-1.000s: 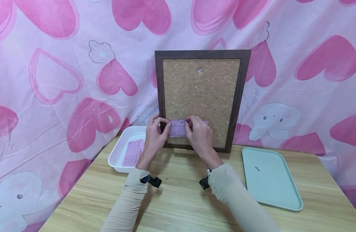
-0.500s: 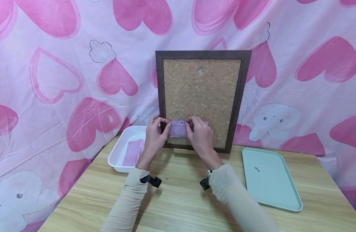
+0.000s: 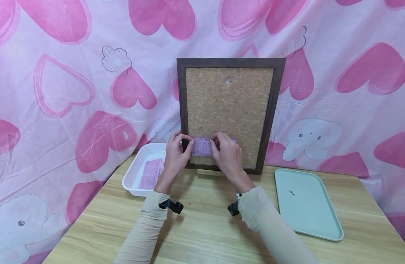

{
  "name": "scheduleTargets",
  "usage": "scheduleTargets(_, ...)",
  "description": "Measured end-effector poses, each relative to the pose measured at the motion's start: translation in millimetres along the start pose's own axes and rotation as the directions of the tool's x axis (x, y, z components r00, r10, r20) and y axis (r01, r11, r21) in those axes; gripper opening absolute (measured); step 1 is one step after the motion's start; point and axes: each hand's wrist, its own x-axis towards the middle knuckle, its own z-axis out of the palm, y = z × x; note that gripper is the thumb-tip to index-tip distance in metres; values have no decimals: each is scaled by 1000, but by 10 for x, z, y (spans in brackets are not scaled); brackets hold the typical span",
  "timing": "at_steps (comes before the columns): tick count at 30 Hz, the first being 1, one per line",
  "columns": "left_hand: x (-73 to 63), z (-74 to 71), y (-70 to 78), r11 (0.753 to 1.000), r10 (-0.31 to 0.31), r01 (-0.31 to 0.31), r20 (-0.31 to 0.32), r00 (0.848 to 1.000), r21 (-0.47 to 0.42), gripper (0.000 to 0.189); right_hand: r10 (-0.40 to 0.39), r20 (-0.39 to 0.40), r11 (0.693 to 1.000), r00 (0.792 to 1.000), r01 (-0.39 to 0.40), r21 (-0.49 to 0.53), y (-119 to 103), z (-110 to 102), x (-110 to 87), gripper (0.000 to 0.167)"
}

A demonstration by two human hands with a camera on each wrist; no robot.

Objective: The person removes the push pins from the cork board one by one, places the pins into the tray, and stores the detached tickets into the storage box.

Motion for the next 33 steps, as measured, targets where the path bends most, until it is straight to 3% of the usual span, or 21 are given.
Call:
scheduleTargets(14, -11, 10, -26, 1000, 10, -10, -7, 1000, -4, 9, 10, 11, 1000, 1000, -10, 8, 13, 13, -27, 7)
scheduleTargets(24, 5, -8, -13, 1000, -27, 27, 29, 999, -15, 11, 12, 8, 1000, 1000, -12, 0, 31, 27, -40, 6)
scheduleTargets(33, -1, -15, -2, 999, -27, 28, 15, 1000, -16, 10, 17, 36, 1000, 999, -17, 0, 19, 5, -49, 7)
